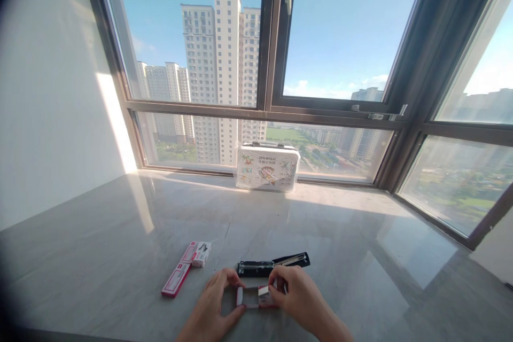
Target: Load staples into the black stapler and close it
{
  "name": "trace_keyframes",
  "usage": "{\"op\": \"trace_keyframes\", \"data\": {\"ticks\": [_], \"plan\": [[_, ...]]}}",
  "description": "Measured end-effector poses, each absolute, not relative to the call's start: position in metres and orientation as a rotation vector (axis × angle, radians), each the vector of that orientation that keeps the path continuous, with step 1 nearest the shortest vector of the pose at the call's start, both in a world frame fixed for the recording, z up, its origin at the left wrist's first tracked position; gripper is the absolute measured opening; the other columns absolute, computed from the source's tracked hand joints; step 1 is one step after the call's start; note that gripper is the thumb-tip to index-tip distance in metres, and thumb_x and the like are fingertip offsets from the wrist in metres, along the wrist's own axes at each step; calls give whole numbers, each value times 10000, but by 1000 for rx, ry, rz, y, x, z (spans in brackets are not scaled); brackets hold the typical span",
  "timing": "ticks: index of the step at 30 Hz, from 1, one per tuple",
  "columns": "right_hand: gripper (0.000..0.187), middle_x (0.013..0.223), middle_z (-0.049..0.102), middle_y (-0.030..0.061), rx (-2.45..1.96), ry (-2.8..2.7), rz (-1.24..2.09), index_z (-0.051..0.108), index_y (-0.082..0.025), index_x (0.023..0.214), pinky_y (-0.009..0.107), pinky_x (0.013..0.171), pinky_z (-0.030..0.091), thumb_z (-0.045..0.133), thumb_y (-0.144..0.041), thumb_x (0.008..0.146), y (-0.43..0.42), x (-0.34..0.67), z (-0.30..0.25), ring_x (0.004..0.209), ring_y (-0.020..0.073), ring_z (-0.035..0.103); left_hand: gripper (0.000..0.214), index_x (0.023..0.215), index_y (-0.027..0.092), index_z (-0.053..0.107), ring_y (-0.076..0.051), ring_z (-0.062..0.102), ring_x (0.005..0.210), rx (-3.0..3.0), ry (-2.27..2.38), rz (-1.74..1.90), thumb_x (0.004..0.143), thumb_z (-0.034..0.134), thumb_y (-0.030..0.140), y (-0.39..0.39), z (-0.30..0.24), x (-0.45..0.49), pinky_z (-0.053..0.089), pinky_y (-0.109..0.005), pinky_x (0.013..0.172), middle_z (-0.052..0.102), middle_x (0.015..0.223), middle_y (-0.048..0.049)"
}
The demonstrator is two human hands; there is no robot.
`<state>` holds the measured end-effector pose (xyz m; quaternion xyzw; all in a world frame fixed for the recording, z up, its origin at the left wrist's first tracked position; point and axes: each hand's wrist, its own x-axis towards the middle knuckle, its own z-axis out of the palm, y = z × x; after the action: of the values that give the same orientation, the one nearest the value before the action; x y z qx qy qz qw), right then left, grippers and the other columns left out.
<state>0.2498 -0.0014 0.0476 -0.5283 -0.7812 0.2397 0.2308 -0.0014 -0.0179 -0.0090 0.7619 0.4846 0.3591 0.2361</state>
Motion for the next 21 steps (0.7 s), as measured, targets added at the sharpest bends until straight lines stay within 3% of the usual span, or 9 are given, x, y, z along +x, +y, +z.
{"op": "trace_keyframes", "data": {"ticks": [4, 7, 16, 18, 21], "plan": [[201, 712, 643, -32, -1497, -2072, 686, 723, -240, 998, 239, 626, 363, 615, -347, 867, -7, 271, 37, 650, 138, 551, 295, 1019, 241, 560, -245, 607, 1026, 2076, 1424, 985, 773, 717, 287, -21, -6, -5, 403, -400, 1016, 670, 1057, -35], [373, 803, 690, -18, -1500, -2058, 797, 705, -252, 1172, 245, 648, 391, 686, -388, 824, -9, 276, 32, 679, 149, 567, 160, 933, 236, 544, -212, 614, 863, 2019, 1497, 925, 913, 589, 388, -21, -4, -4, 429, -349, 870, 670, 883, -6], [272, 736, 702, -27, -1502, -2103, 801, 775, -277, 992, 249, 609, 344, 760, -411, 757, -14, 250, 45, 670, 157, 595, 182, 811, 236, 522, -185, 588, 750, 2045, 1518, 879, 945, 524, 360, -15, -6, 21, 381, -293, 764, 640, 774, 19], [280, 724, 708, -32, -1539, -2128, 726, 775, -307, 1011, 254, 622, 337, 767, -408, 750, -12, 245, 51, 670, 159, 607, 179, 870, 235, 545, -182, 586, 734, 2007, 1586, 942, 961, 498, 382, -10, -3, 16, 382, -290, 763, 628, 765, 23], [225, 734, 730, -23, -1552, -2192, 657, 790, -332, 967, 259, 629, 325, 760, -389, 752, -6, 234, 54, 700, 172, 632, 261, 1132, 233, 584, -185, 600, 736, 1969, 1650, 965, 938, 547, 404, 3, 2, 8, 376, -295, 776, 627, 772, 41]]}}
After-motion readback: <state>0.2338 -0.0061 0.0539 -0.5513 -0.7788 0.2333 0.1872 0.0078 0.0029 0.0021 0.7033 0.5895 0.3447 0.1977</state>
